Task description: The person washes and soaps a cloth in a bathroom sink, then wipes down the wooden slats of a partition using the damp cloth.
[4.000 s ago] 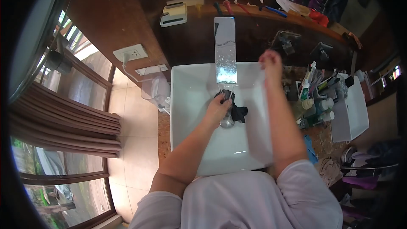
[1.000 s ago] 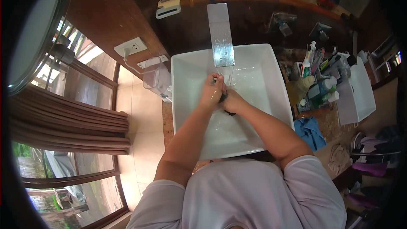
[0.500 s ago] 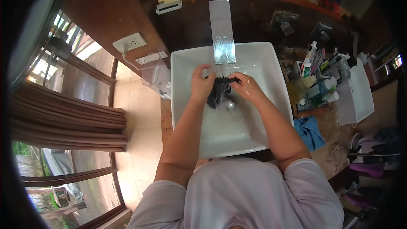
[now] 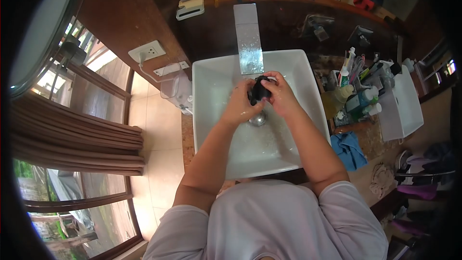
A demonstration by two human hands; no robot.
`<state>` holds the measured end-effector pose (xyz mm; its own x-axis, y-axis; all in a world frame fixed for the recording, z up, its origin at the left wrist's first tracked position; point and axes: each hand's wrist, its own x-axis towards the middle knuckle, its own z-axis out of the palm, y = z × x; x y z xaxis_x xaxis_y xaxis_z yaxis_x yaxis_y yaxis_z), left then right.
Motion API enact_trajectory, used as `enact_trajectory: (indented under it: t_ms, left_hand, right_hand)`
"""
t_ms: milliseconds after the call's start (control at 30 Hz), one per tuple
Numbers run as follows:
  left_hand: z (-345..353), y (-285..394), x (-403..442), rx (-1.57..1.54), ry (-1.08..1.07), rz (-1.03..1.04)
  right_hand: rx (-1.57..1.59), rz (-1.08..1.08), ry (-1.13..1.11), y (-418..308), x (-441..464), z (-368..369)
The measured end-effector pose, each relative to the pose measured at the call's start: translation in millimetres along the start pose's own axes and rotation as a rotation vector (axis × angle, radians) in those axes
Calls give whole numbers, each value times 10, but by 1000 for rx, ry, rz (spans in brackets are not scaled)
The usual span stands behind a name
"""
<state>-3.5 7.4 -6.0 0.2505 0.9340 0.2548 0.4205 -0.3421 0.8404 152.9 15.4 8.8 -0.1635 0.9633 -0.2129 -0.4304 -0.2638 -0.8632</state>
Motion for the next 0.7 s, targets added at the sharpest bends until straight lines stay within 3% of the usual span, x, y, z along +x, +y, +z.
enact_trajectory:
  t_ms: [33,133,233,333,467,533,633,700]
  left_hand:
    - [105,8,-47,-73,149,86]
    - [97,-122,6,83,-28,-81]
    - [76,-117,47,-274,76,-272]
    - [76,-102,34,-327,-11,-124]
    - [-8,33,23,-250,129,22]
    - [28,-63,81,-238,305,141]
    - [80,-147,30,-256,9,33]
    - [151,-199,74,-314,-165,-273]
  right_hand:
    - [112,36,30,-21,-3,-23]
    - [169,24,-108,-47,-25,-104]
    - [51,-53,-9,-30,43,-189]
    - [-480,-94,-195,43,-51,-137]
    - [-857,7,-42,16,32,-86]
    - [-579,-145,-42,-65,-10,-10]
    - [-34,-258,-156,-313,-139,117]
    - [206,-306,-185,-344,-110,36]
